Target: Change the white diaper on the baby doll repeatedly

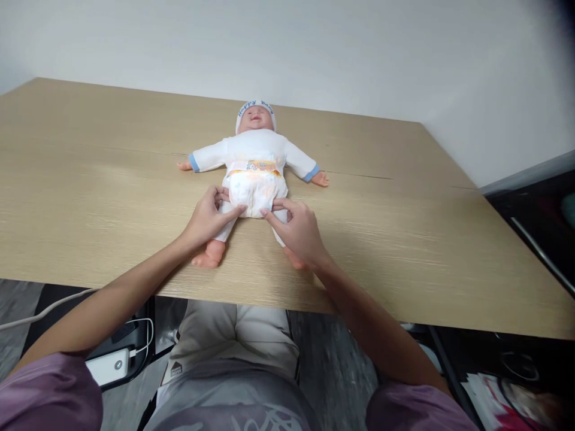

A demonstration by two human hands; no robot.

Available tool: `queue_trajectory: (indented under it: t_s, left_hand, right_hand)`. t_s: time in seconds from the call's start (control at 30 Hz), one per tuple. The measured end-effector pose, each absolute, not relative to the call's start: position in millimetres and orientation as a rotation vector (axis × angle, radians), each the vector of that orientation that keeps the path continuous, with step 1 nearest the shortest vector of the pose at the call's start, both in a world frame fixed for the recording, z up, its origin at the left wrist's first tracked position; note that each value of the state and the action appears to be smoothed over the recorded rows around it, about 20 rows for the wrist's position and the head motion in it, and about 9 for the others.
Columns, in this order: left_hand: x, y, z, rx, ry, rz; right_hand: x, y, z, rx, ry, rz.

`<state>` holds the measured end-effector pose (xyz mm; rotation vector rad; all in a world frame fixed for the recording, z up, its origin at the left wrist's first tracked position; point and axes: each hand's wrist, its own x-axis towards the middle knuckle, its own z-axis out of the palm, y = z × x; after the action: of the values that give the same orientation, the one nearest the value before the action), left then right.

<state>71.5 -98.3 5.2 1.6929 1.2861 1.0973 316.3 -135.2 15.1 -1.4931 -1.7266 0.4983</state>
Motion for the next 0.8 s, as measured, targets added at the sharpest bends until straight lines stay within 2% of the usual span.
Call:
queue_trajectory:
  t_s: [0.13, 0.37, 0.5, 0.67, 0.8]
  left_hand:
    - [71.0, -98.5, 12.6, 1.867, 1.304, 1.001]
    - [70.4, -85.3, 6.0, 1.505, 1.217, 0.992]
    - [66.2, -88.7, 0.3, 1.5, 1.243, 1.048]
    - [62.5, -95.4, 8.6, 1.758, 1.232, 0.972]
    - [62.8, -90.6, 17.0, 1.719, 1.241, 0.9]
  right_hand:
    - [315.4, -133.5, 13.5, -1.491, -1.715, 0.508]
    - [317.3, -133.0, 15.0, -1.468, -1.681, 0.608]
    - [320.2, -133.1, 16.4, -1.453, -1.66, 0.671]
    - [318.3, -132.6, 13.2, -1.47, -1.699, 0.579]
    - [315.4, -132.3, 10.4, -1.466, -1.712, 0.561]
